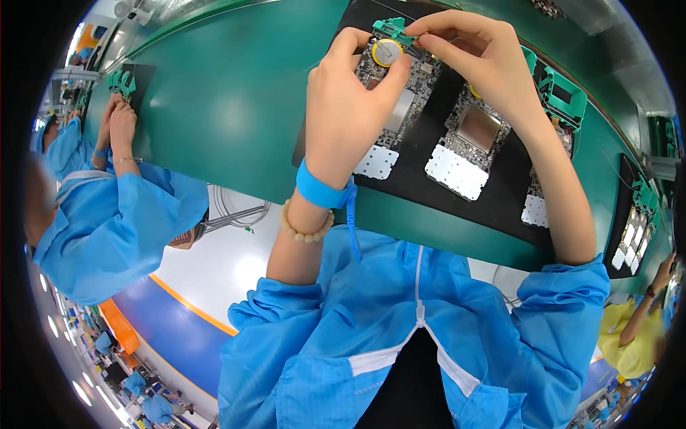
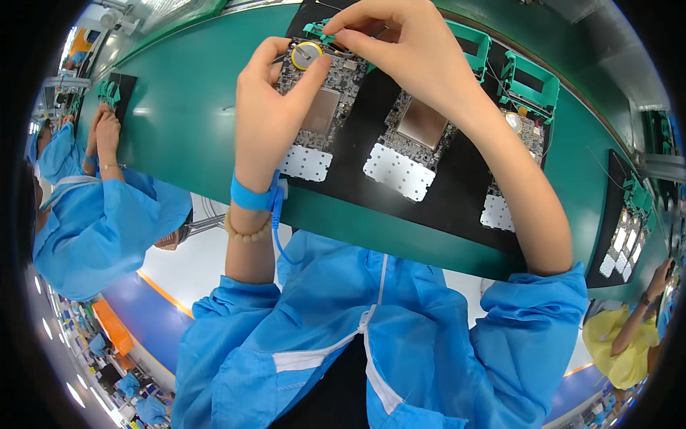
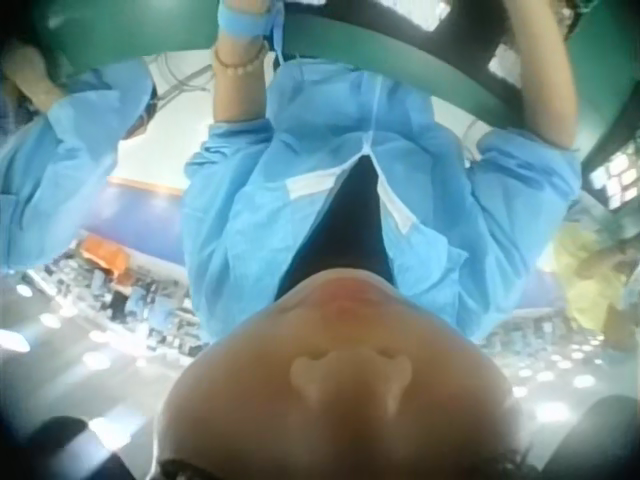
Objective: Assembling small electronic components onto circuit boards on a factory production line.
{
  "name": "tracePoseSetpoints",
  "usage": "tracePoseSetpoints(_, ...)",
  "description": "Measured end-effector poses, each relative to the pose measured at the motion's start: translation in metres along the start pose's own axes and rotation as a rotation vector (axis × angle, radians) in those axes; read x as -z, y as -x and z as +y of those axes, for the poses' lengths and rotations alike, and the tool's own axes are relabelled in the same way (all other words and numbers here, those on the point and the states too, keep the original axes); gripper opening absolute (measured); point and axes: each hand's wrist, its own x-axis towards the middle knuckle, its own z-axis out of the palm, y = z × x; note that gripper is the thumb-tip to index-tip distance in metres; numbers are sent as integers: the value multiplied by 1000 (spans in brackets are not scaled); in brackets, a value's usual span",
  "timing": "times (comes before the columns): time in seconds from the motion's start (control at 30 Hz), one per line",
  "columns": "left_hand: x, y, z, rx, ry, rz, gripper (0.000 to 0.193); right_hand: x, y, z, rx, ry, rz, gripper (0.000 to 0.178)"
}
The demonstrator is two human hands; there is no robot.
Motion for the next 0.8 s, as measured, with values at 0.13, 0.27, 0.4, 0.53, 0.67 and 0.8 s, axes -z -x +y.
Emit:
tracePoseSetpoints(0.13,-5,-3,-4,-72,-35,4,23,-6,-22,29,783,-434,-118,14)
tracePoseSetpoints(0.27,-5,-2,-6,-45,-29,1,23,1,1,0,-114,-60,11,14)
tracePoseSetpoints(0.4,-8,-1,-5,-48,-9,0,22,1,3,2,-87,-62,30,14)
tracePoseSetpoints(0.53,-10,0,-7,-65,-24,-3,23,2,3,-1,-115,-3,35,14)
tracePoseSetpoints(0.67,-9,0,-7,-85,-34,-2,23,1,4,0,-71,4,31,14)
tracePoseSetpoints(0.8,-11,1,-6,-70,-41,-2,24,5,4,-2,51,107,7,12)
